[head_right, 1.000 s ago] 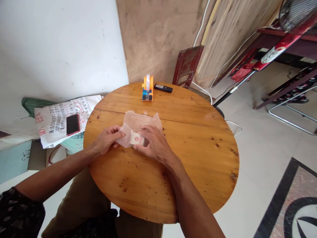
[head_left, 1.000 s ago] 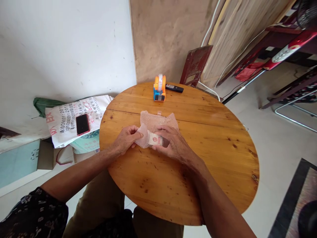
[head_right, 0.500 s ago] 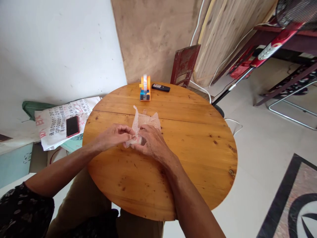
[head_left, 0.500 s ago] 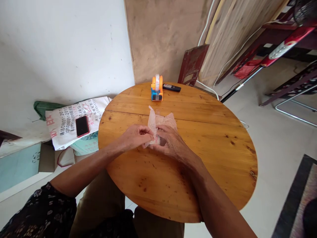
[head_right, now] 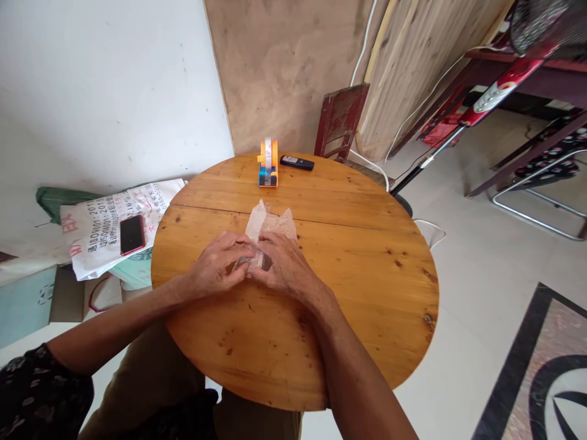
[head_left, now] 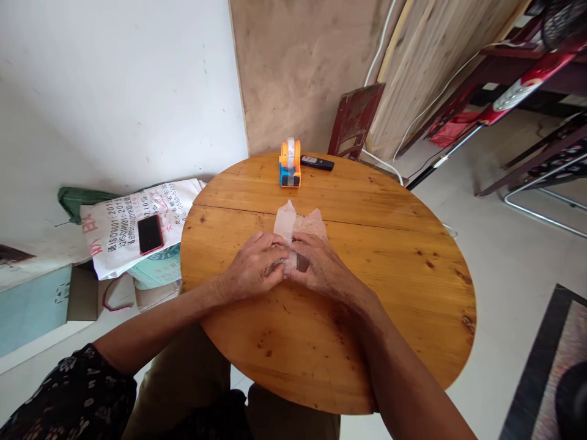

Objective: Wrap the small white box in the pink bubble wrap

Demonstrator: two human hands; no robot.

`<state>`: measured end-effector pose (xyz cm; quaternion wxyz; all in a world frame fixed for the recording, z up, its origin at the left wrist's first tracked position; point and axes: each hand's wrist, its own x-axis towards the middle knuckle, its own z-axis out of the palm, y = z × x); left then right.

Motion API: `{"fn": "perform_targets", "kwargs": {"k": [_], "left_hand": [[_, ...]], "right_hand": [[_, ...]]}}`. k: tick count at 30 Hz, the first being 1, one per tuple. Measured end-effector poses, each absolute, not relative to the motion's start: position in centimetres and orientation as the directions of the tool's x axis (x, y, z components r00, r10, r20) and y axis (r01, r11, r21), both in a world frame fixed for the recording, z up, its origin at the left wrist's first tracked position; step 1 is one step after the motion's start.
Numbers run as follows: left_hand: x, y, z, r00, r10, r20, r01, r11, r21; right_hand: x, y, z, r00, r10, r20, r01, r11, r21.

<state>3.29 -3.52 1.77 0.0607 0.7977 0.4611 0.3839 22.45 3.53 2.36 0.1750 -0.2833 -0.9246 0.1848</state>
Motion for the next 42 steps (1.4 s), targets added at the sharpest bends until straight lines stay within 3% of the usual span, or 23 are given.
{"fn": "perform_targets", "kwargs": {"k": [6,10,14,21,28,32,35,38,42], "left_hand": [[3.4,-3.4,0.6,0.302,0.718,0.628,0.696,-0.616,0.37],[3.5,-3.1,0.1,0.319,0.668,0.672,0.638,-0.676,0.369],[3.4,-3.1,0.4,0.325,0.697,0.639,0.653,-0.654,0.381],[3.6,-3.2,1.7,0.378,0.761,0.528,0.717,-0.601,0.354],[3.4,-3.1,1.3,0.383,0.727,0.57,0.693,-0.634,0.344],[3.4,-3.1,1.1,0.365,0.714,0.598,0.691,-0.638,0.34],[3.4,-3.0,1.0,0.368,0.712,0.599,0.678,-0.646,0.352],[3.3,-2.9,1.1,0.393,0.717,0.575,0.677,-0.649,0.347],[3.2,-2.9,1.6,0.424,0.724,0.544,0.679,-0.652,0.338]], "right_hand": [[25.1,4.6,4.0,-0.756,0.626,0.193,0.448,0.709,-0.545],[26.2,5.2,5.5,-0.542,0.829,0.138,0.664,0.523,-0.535],[26.6,4.7,5.6,-0.371,0.928,-0.01,0.843,0.333,-0.423],[25.8,2.5,3.5,-0.22,0.974,-0.044,0.882,0.179,-0.436],[25.0,2.4,3.3,-0.062,0.998,-0.028,0.92,0.047,-0.39],[25.1,2.9,3.3,-0.075,0.996,-0.054,0.939,0.053,-0.341],[24.9,3.0,2.9,-0.138,0.99,-0.003,0.905,0.124,-0.408],[24.8,2.8,2.6,-0.15,0.988,0.034,0.801,0.141,-0.582],[24.9,1.7,2.7,-0.143,0.986,-0.084,0.569,0.013,-0.822]]}}
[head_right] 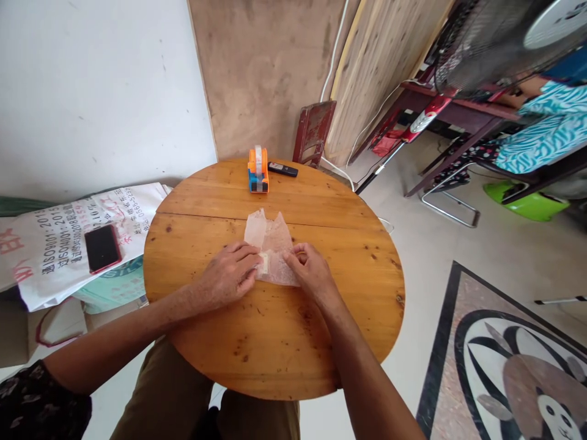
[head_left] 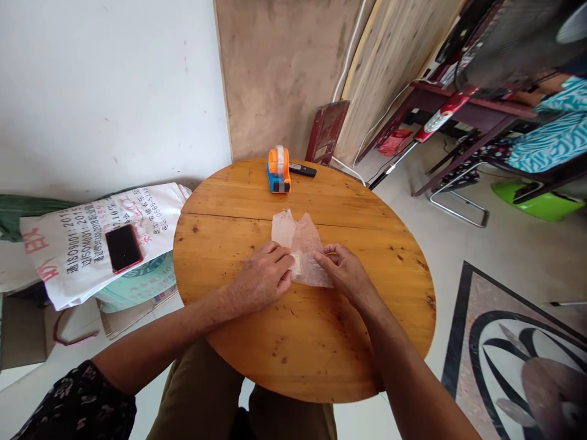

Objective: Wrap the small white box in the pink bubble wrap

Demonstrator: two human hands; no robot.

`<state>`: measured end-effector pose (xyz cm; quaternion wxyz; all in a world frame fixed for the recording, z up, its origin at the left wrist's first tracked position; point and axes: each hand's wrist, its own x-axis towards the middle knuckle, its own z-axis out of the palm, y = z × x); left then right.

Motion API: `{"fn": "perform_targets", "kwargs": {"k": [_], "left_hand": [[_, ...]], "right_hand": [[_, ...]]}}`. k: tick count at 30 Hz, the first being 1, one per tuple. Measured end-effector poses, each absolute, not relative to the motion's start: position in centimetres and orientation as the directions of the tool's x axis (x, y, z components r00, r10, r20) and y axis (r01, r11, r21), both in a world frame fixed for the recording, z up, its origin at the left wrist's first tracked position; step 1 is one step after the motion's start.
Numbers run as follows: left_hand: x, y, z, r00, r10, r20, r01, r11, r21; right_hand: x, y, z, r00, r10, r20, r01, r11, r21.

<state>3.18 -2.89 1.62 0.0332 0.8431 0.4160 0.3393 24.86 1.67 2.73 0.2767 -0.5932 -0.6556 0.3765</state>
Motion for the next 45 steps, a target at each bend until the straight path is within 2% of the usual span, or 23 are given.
{"fn": "perform_targets", "kwargs": {"k": [4,6,9,14,18,22,26,30,33,35,38,41,45], "left_hand": [[3.2,-2.9,2.0,0.432,0.74,0.515,0.687,-0.64,0.343],[3.2,-2.9,2.0,0.431,0.746,0.507,0.691,-0.635,0.346],[3.3,-2.9,2.1,0.429,0.759,0.49,0.693,-0.624,0.361],[3.3,-2.8,2.3,0.409,0.793,0.451,0.718,-0.585,0.377],[3.3,-2.7,2.1,0.371,0.808,0.458,0.699,-0.567,0.436],[3.3,-2.4,1.3,0.333,0.816,0.473,0.622,-0.567,0.54],[3.3,-2.3,0.8,0.26,0.839,0.477,0.557,-0.534,0.636],[3.3,-2.6,1.2,0.201,0.862,0.465,0.456,-0.502,0.735],[3.2,-2.7,2.0,0.133,0.934,0.331,0.389,-0.357,0.849],[3.1,-2.6,2.4,0.067,0.97,0.233,0.367,-0.241,0.899],[3.1,-2.3,2.8,0.012,0.988,0.157,0.384,-0.149,0.911],[3.4,-2.2,2.8,0.03,0.984,0.177,0.422,-0.173,0.89],[4.1,-2.2,2.9,0.038,0.978,0.205,0.511,-0.195,0.837]], "right_hand": [[24.5,0.4,2.8,-0.201,0.961,-0.189,0.289,-0.126,-0.949],[23.9,0.1,2.9,-0.181,0.97,-0.165,0.197,-0.128,-0.972],[22.7,0.0,3.2,-0.132,0.986,-0.103,0.159,-0.081,-0.984],[20.5,0.0,4.1,-0.108,0.988,-0.109,0.168,-0.09,-0.982],[19.7,-0.5,4.6,-0.133,0.984,-0.123,0.19,-0.096,-0.977],[20.1,-1.3,5.1,-0.156,0.985,-0.076,0.245,-0.036,-0.969],[20.7,-1.8,5.3,-0.268,0.963,-0.015,0.335,0.079,-0.939],[20.7,-2.3,5.4,-0.396,0.913,0.093,0.543,0.315,-0.778],[20.5,-2.8,5.6,-0.446,0.886,0.128,0.677,0.427,-0.599],[20.4,-3.1,5.6,-0.459,0.878,0.137,0.694,0.451,-0.561],[20.7,-3.1,5.2,-0.445,0.881,0.16,0.63,0.435,-0.643],[21.1,-2.6,4.8,-0.424,0.892,0.158,0.553,0.393,-0.734],[21.6,-1.8,4.7,-0.455,0.886,0.088,0.454,0.316,-0.833]]}}
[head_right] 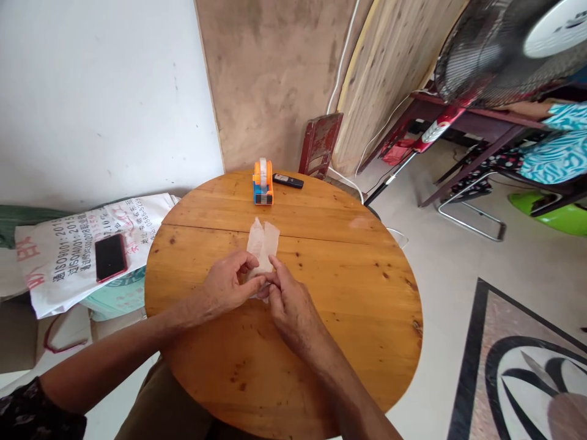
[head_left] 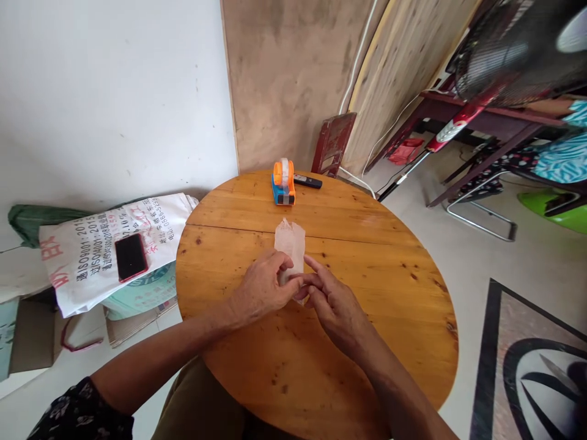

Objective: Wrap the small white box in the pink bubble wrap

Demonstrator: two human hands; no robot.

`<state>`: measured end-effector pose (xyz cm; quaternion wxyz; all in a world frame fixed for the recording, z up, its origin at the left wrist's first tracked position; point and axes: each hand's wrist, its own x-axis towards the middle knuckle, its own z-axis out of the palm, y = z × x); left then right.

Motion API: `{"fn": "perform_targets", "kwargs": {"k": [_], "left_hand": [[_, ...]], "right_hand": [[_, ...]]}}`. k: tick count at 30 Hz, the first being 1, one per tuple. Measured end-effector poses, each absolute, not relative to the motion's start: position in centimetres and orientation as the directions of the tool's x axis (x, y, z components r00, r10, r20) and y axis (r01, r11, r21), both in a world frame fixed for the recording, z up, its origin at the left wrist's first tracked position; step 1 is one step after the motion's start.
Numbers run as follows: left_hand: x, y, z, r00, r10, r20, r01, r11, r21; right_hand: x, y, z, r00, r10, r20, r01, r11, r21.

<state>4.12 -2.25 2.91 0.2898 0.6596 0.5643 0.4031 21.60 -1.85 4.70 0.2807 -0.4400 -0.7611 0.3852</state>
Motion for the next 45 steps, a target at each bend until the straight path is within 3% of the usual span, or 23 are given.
{"fn": "perform_targets", "kwargs": {"k": [6,8,11,14,20,27,34,38,41,45], "left_hand": [[4.3,-2.4,3.2,0.117,0.972,0.204,0.598,-0.233,0.767],[4.2,-2.4,3.3,0.138,0.969,0.206,0.618,-0.246,0.747],[4.0,-2.3,3.3,0.176,0.955,0.238,0.657,-0.294,0.694],[3.8,-2.1,3.1,0.189,0.938,0.29,0.669,-0.339,0.661],[3.7,-2.0,2.2,0.19,0.919,0.345,0.616,-0.385,0.687],[3.9,-2.0,2.1,0.188,0.944,0.273,0.568,-0.331,0.753],[3.9,-2.3,1.8,0.188,0.913,0.362,0.58,-0.4,0.709],[3.9,-2.3,2.0,0.268,0.868,0.418,0.63,-0.487,0.606],[3.9,-2.1,2.1,0.311,0.852,0.422,0.614,-0.519,0.595],[3.9,-2.1,1.9,0.307,0.856,0.416,0.595,-0.514,0.617]], "right_hand": [[22.8,-0.2,6.0,-0.532,0.844,-0.064,0.334,0.141,-0.932],[23.4,1.8,6.4,-0.518,0.854,-0.048,0.347,0.158,-0.924],[23.8,6.6,6.4,-0.437,0.895,0.091,0.401,0.284,-0.871],[23.2,11.3,5.4,-0.478,0.868,0.135,0.399,0.351,-0.847],[21.9,14.1,3.8,-0.561,0.817,0.132,0.326,0.365,-0.872],[22.4,13.5,3.6,-0.553,0.824,0.123,0.199,0.274,-0.941],[20.5,13.4,1.6,-0.518,0.828,0.213,0.331,0.424,-0.843],[19.6,13.3,0.2,-0.497,0.834,0.239,0.421,0.472,-0.774],[19.5,13.2,0.0,-0.505,0.824,0.256,0.503,0.522,-0.689],[20.6,13.1,1.4,-0.437,0.872,0.22,0.636,0.473,-0.61]]}}
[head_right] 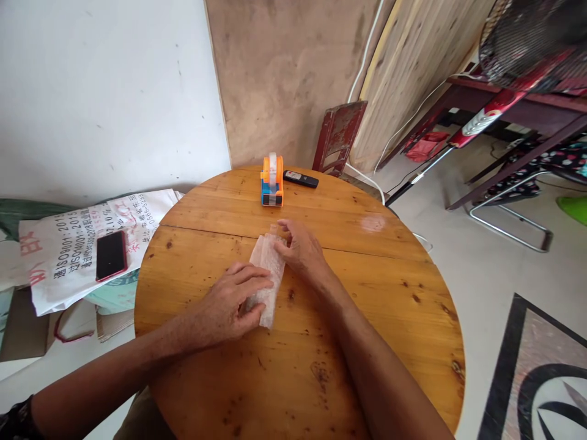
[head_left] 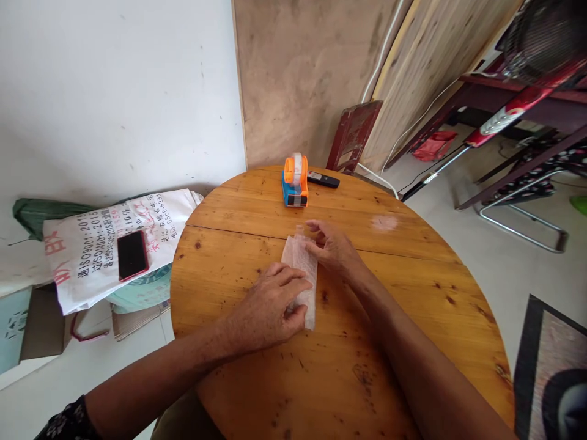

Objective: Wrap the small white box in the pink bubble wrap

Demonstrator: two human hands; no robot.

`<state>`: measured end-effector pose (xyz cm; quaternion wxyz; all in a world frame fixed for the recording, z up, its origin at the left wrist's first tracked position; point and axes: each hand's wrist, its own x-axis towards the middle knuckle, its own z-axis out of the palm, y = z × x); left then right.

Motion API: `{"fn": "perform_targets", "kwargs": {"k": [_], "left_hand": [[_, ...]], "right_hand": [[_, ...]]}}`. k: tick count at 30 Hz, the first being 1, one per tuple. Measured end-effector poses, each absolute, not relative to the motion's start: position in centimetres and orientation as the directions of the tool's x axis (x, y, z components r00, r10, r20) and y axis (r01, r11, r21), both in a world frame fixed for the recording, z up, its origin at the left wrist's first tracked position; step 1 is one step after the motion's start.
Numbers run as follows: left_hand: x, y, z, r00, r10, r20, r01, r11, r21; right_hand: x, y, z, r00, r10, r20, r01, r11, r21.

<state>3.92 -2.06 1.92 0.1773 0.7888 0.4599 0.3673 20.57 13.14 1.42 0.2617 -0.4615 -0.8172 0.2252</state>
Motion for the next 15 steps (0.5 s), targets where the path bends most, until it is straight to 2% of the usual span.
{"fn": "perform_targets", "kwargs": {"k": [4,8,11,15], "left_hand": [[3.9,-2.1,1.6,0.295,0.85,0.436,0.592,-0.521,0.615],[4.0,-2.2,1.5,0.29,0.846,0.447,0.59,-0.526,0.613],[4.0,-2.2,1.7,0.293,0.845,0.447,0.594,-0.527,0.608],[4.0,-2.3,1.9,0.295,0.84,0.456,0.596,-0.535,0.599]], "right_hand": [[21.7,13.1,3.0,-0.365,0.93,0.049,0.77,0.332,-0.545],[21.3,13.2,3.2,-0.366,0.931,0.004,0.798,0.316,-0.514],[20.5,13.3,2.9,-0.39,0.921,-0.018,0.77,0.315,-0.555],[20.1,13.4,2.5,-0.404,0.91,-0.095,0.679,0.228,-0.698]]}}
